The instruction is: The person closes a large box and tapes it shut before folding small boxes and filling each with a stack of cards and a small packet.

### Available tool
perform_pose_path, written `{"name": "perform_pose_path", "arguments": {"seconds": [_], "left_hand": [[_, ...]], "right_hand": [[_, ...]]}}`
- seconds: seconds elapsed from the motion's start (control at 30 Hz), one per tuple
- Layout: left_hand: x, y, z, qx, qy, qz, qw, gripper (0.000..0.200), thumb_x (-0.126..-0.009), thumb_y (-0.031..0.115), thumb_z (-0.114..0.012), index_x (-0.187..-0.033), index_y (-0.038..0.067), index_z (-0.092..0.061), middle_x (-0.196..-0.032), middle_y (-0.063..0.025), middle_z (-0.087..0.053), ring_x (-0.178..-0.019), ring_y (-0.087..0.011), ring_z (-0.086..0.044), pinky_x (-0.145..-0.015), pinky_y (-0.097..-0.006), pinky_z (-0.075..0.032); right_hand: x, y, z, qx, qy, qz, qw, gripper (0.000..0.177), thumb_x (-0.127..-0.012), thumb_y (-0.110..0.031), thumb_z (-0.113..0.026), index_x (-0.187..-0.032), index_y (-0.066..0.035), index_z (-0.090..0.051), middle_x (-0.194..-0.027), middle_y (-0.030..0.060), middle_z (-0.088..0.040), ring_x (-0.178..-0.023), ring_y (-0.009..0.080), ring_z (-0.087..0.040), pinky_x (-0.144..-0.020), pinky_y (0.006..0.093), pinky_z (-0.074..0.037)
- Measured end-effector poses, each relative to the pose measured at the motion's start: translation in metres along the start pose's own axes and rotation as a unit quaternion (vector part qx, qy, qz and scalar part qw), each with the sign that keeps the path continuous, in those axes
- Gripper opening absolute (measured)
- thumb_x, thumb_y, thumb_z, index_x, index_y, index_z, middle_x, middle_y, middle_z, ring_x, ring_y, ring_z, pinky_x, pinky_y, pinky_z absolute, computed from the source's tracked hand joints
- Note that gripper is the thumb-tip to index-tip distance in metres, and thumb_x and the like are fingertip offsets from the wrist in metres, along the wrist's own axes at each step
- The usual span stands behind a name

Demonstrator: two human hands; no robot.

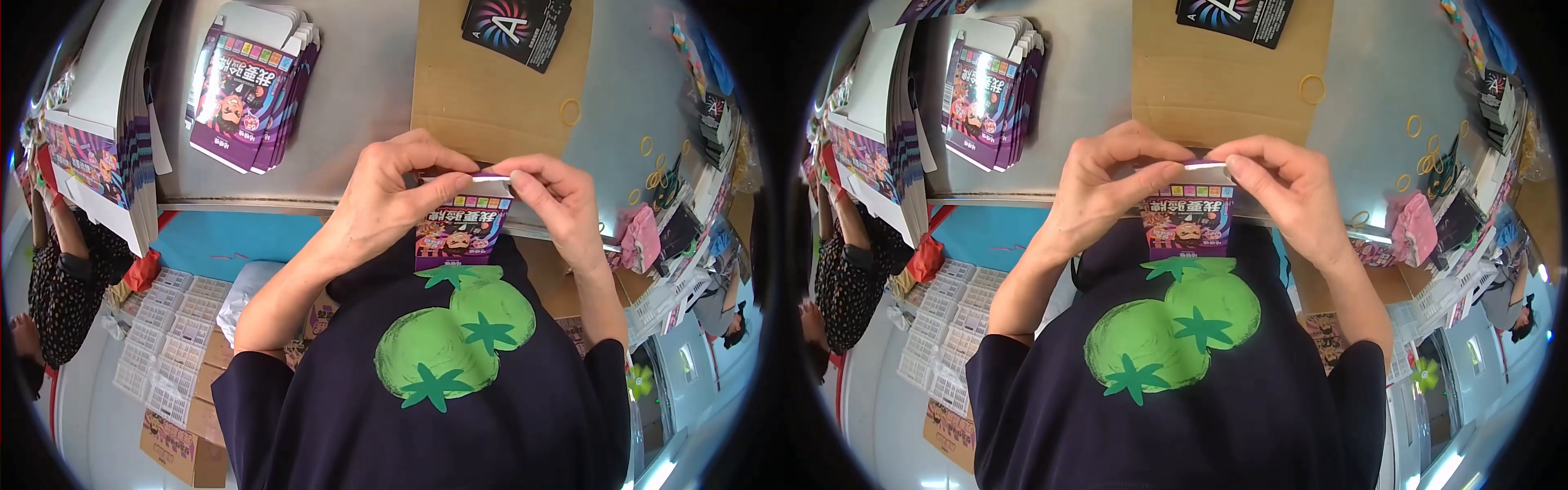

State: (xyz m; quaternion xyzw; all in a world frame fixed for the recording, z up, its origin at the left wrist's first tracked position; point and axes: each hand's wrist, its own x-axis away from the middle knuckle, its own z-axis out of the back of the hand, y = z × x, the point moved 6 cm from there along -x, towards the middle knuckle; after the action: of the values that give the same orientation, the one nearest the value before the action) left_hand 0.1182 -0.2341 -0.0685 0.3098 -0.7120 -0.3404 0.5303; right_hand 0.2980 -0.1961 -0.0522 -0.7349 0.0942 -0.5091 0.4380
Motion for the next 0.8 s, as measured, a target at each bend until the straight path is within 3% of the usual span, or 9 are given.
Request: {"name": "perform_pose_path", "arguments": {"seconds": [0.13, 0.17, 0.23, 0.3, 0.4, 0.57, 0.67, 0.77, 0.8], "left_hand": [[0.0, 0.005, -0.002, -0.082, 0.006, -0.038, 0.996, 0.013, -0.083, 0.005, -0.067, -0.094, -0.003, -0.07, -0.083, -0.0091, -0.059, -0.075, -0.0172, -0.057, -0.067, -0.0285, -0.047], [0.002, 0.012, -0.003, -0.149, -0.001, -0.097, 0.984, 0.016, -0.081, 0.004, -0.067, -0.096, -0.003, -0.069, -0.084, -0.0093, -0.059, -0.077, -0.0194, -0.057, -0.069, -0.03, -0.047], [0.008, 0.025, -0.009, -0.279, -0.014, -0.213, 0.936, 0.022, -0.078, 0.001, -0.067, -0.1, -0.002, -0.068, -0.087, -0.0097, -0.057, -0.081, -0.0236, -0.056, -0.071, -0.0332, -0.048], [0.012, 0.028, -0.014, -0.332, -0.029, -0.221, 0.917, 0.027, -0.076, 0.0, -0.067, -0.103, 0.0, -0.067, -0.088, -0.0093, -0.058, -0.082, -0.0252, -0.056, -0.071, -0.0334, -0.048], [0.016, 0.027, -0.02, -0.434, -0.055, -0.236, 0.868, 0.038, -0.073, -0.001, -0.069, -0.111, 0.002, -0.066, -0.092, -0.0087, -0.059, -0.086, -0.0283, -0.056, -0.072, -0.0338, -0.049], [0.018, 0.022, -0.019, -0.399, -0.081, -0.273, 0.872, 0.055, -0.07, 0.002, -0.067, -0.124, 0.002, -0.055, -0.108, -0.0123, -0.056, -0.087, -0.0261, -0.054, -0.079, -0.0353, -0.049], [0.022, 0.032, -0.022, -0.435, -0.082, -0.288, 0.849, 0.059, -0.07, 0.003, -0.066, -0.128, 0.002, -0.051, -0.117, -0.015, -0.054, -0.087, -0.0258, -0.054, -0.081, -0.0342, -0.049], [0.025, 0.027, -0.037, -0.618, -0.083, -0.328, 0.71, 0.074, -0.07, 0.003, -0.072, -0.138, 0.006, -0.044, -0.127, -0.0185, -0.049, -0.088, -0.0291, -0.058, -0.077, -0.0373, -0.053], [0.023, 0.028, -0.039, -0.62, -0.082, -0.334, 0.705, 0.074, -0.07, 0.003, -0.072, -0.138, 0.006, -0.044, -0.127, -0.0185, -0.049, -0.088, -0.0291, -0.058, -0.077, -0.0373, -0.053]], "right_hand": [[0.005, 0.006, -0.007, 0.008, 0.025, -0.013, 1.0, 0.017, -0.093, 0.0, -0.054, -0.105, 0.003, -0.066, -0.102, 0.0102, -0.07, -0.096, 0.0156, -0.065, -0.088, 0.0294, -0.05], [0.006, 0.007, -0.007, 0.007, 0.026, -0.015, 1.0, 0.017, -0.093, 0.0, -0.054, -0.105, 0.003, -0.066, -0.102, 0.0102, -0.07, -0.096, 0.0156, -0.065, -0.088, 0.0294, -0.05], [0.009, -0.004, -0.011, 0.153, 0.008, 0.096, 0.983, 0.022, -0.093, 0.001, -0.054, -0.114, 0.004, -0.061, -0.106, 0.0118, -0.068, -0.097, 0.0163, -0.064, -0.089, 0.0297, -0.05], [0.013, -0.007, -0.02, 0.224, -0.002, 0.152, 0.963, 0.026, -0.093, 0.001, -0.054, -0.119, 0.004, -0.059, -0.109, 0.0126, -0.067, -0.098, 0.0167, -0.063, -0.089, 0.0299, -0.05], [0.017, 0.017, -0.025, -0.09, 0.064, 0.045, 0.993, 0.041, -0.092, 0.003, -0.054, -0.133, 0.002, -0.045, -0.116, 0.0129, -0.063, -0.103, 0.0153, -0.061, -0.091, 0.0291, -0.048], [0.024, 0.038, -0.036, -0.013, 0.001, -0.022, 1.0, 0.052, -0.092, 0.004, -0.054, -0.14, 0.0, -0.035, -0.118, 0.013, -0.061, -0.107, 0.0158, -0.059, -0.094, 0.0288, -0.047], [0.02, 0.034, -0.028, -0.117, 0.054, 0.024, 0.991, 0.049, -0.093, 0.003, -0.052, -0.139, 0.001, -0.037, -0.116, 0.0123, -0.062, -0.107, 0.0154, -0.059, -0.095, 0.0286, -0.046], [0.014, 0.024, -0.019, -0.13, 0.054, 0.047, 0.989, 0.045, -0.094, 0.002, -0.051, -0.138, 0.002, -0.039, -0.118, 0.0125, -0.061, -0.107, 0.0155, -0.059, -0.095, 0.0284, -0.046], [0.013, 0.021, -0.016, -0.137, 0.053, 0.055, 0.988, 0.044, -0.095, 0.001, -0.051, -0.137, 0.002, -0.04, -0.119, 0.0126, -0.061, -0.107, 0.0155, -0.059, -0.095, 0.0284, -0.046]]}}
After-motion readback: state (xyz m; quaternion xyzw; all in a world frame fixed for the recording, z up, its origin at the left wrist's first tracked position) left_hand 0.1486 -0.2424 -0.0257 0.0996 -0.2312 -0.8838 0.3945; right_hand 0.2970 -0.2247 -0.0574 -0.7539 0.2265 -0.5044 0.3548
